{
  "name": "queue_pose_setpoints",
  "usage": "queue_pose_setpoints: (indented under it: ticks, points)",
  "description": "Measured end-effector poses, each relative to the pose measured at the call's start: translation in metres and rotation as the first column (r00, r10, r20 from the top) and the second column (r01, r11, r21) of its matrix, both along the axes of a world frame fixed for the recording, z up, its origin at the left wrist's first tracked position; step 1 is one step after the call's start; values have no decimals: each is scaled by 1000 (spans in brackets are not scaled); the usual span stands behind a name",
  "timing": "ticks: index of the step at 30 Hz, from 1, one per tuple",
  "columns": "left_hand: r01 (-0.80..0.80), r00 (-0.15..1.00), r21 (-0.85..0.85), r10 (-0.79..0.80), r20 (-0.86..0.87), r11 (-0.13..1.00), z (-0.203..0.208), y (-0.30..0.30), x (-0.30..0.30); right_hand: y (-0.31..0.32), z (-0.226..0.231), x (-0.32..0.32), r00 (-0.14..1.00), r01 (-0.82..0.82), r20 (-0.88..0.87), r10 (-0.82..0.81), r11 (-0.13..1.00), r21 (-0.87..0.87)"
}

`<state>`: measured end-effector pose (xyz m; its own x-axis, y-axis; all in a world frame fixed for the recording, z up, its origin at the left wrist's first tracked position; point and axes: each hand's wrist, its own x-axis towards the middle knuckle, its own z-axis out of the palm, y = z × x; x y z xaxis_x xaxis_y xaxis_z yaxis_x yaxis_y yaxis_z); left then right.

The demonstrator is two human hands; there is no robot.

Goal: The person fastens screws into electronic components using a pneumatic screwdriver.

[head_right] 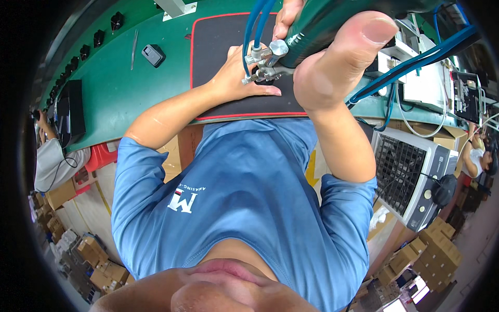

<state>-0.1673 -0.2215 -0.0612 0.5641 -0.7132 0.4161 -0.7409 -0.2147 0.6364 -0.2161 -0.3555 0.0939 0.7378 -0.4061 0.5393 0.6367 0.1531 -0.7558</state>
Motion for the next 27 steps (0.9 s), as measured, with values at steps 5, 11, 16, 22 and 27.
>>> queue_pose_setpoints:
  ticks: [5, 11, 16, 22, 27]
  points:
    - [24, 1000, -5, -24, -1, 1000, -1, 2, 0, 2, -8, -5, 996, -39, -75, 46, 994, 98]
    - [30, 1000, 36, -30, 8, 999, 3, 3, -2, -4, -19, -3, 979, -139, -124, 164, 972, 190]
    - [1, 1000, 24, -1, 12, 1000, 1, -1, -2, 3, 75, -16, 981, -104, -149, 122, 987, 126]
    - [-26, 996, 6, 25, 83, 1000, -6, 3, 0, 20, 42, 15, 970, 210, 126, -209, 978, 11]
    - [-23, 996, 84, 15, 89, 996, -4, 1, 0, 10, -28, 40, 938, 331, 127, -323, 942, -46]
